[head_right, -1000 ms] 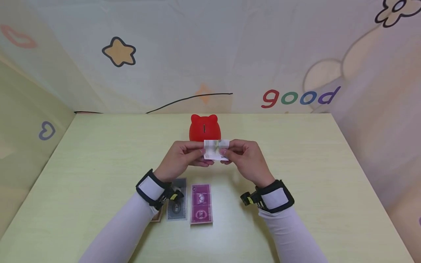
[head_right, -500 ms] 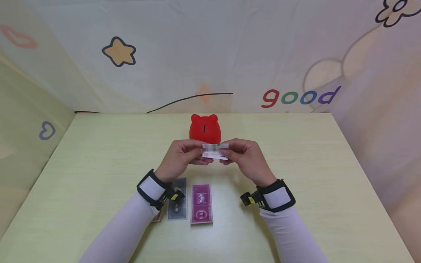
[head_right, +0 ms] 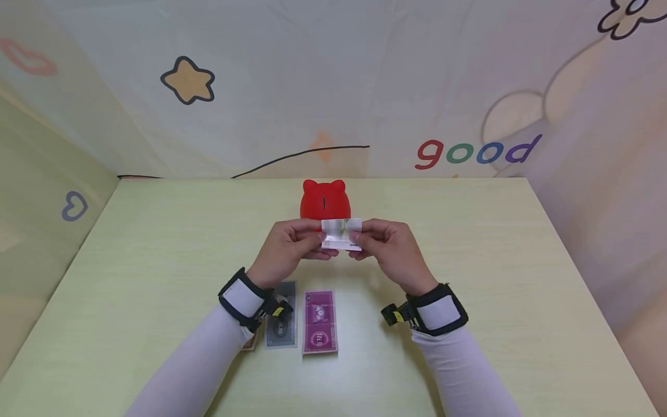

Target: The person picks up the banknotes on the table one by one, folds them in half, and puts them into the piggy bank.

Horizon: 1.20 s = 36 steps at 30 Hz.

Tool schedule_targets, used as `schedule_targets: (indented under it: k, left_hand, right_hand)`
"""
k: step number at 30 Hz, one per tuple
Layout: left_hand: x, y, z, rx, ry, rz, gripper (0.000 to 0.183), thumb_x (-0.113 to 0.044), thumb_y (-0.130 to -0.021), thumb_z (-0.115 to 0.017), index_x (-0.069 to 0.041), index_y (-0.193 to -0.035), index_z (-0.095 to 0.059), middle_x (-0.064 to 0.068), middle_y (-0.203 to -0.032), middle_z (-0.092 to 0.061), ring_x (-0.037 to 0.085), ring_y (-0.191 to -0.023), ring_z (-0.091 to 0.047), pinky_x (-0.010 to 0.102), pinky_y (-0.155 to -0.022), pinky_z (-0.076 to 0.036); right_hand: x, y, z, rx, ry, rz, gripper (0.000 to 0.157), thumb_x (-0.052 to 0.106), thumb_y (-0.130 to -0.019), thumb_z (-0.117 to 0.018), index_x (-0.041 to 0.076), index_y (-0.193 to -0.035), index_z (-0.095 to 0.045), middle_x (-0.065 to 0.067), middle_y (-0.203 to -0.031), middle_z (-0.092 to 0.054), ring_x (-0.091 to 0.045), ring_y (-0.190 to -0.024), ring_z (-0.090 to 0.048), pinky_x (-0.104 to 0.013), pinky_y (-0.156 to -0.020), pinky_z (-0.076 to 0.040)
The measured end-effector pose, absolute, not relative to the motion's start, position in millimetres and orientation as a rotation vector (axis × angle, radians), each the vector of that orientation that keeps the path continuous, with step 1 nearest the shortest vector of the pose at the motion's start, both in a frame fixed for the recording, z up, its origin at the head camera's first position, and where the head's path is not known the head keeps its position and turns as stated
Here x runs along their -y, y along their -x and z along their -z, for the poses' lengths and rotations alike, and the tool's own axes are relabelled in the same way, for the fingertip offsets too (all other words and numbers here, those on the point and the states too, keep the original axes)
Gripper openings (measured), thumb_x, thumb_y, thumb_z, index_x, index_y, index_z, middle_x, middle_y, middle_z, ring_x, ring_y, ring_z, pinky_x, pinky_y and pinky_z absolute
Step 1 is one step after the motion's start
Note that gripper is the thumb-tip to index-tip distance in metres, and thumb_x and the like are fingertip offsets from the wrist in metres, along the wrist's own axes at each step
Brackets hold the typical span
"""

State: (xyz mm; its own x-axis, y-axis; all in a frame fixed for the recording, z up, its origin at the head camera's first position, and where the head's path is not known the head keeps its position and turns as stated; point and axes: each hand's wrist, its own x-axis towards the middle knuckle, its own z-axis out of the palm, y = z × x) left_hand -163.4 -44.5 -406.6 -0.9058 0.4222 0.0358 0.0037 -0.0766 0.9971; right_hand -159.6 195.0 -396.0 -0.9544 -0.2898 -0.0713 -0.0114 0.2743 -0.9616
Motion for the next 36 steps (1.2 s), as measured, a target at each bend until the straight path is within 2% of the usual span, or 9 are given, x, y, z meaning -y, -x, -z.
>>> schedule_targets:
  k: [6,13,18,21,25,29,36]
  left_hand:
    - [45.1,163.8,407.2,-1.952,-0.425,-2.068,0.031,-0.006,-0.102,-0.062,-0.001,-0.133,-0.068,0.02,-0.123,-0.073,0.033,-0.095,-0.079,0.037,-0.084,-0.063]
    - [43.5,163.2,404.6,-2.025,-0.443,-2.059,0.027,-0.006,-0.102,-0.063,-0.002,-0.127,-0.073,0.018,-0.123,-0.073,0.028,-0.096,-0.079,0.035,-0.086,-0.063]
    - [41.5,162.7,403.7,-2.037,-0.456,-2.042,0.028,-0.007,-0.103,-0.062,-0.005,-0.128,-0.073,0.016,-0.124,-0.074,0.027,-0.098,-0.079,0.035,-0.087,-0.063]
    - [41.4,163.0,403.6,-2.022,-0.453,-2.048,0.029,-0.007,-0.104,-0.06,-0.005,-0.13,-0.072,0.016,-0.124,-0.074,0.028,-0.1,-0.079,0.036,-0.087,-0.063]
    - [42.4,163.6,403.5,-1.998,-0.472,-2.053,0.03,-0.008,-0.105,-0.058,-0.003,-0.133,-0.069,0.019,-0.126,-0.072,0.029,-0.103,-0.078,0.037,-0.088,-0.062]
    - [43.2,163.5,403.8,-2.002,-0.466,-2.031,0.033,-0.007,-0.101,-0.065,-0.003,-0.133,-0.069,0.019,-0.123,-0.074,0.032,-0.103,-0.077,0.037,-0.09,-0.062]
    - [43.4,162.9,403.9,-2.052,-0.398,-1.984,0.036,-0.006,-0.094,-0.074,-0.007,-0.131,-0.072,0.015,-0.116,-0.078,0.025,-0.099,-0.079,0.036,-0.092,-0.061]
  right_hand:
    - [-195.7,158.9,396.9,-2.309,0.335,1.754,0.033,0.022,-0.103,-0.065,0.01,-0.134,-0.067,-0.011,-0.11,-0.076,-0.042,-0.092,-0.075,-0.035,-0.087,-0.064]
    - [-195.4,158.8,396.6,-2.298,0.393,1.766,0.037,0.032,-0.109,-0.053,0.005,-0.128,-0.07,-0.013,-0.116,-0.071,-0.039,-0.094,-0.075,-0.033,-0.09,-0.062]
    - [-196.7,158.6,394.6,-2.326,0.342,1.739,0.03,0.027,-0.105,-0.063,0.006,-0.124,-0.073,-0.012,-0.115,-0.074,-0.028,-0.091,-0.076,-0.032,-0.089,-0.062]
    - [-197.9,158.4,394.0,-2.328,0.333,1.718,0.028,0.022,-0.101,-0.068,0.007,-0.124,-0.074,-0.018,-0.116,-0.075,-0.033,-0.094,-0.076,-0.03,-0.09,-0.061]
    - [-198.3,158.1,394.5,-2.34,0.332,1.717,0.027,0.021,-0.1,-0.07,0.008,-0.124,-0.075,-0.016,-0.118,-0.075,-0.037,-0.097,-0.075,-0.029,-0.091,-0.06]
    - [-197.8,158.3,395.6,-2.35,0.329,1.736,0.027,0.02,-0.099,-0.071,0.008,-0.123,-0.075,-0.011,-0.118,-0.075,-0.029,-0.094,-0.077,-0.029,-0.09,-0.061]
    - [-196.2,157.2,395.6,-2.343,0.354,1.758,0.029,0.016,-0.097,-0.073,0.008,-0.125,-0.074,-0.012,-0.117,-0.075,-0.021,-0.093,-0.077,-0.029,-0.088,-0.062]
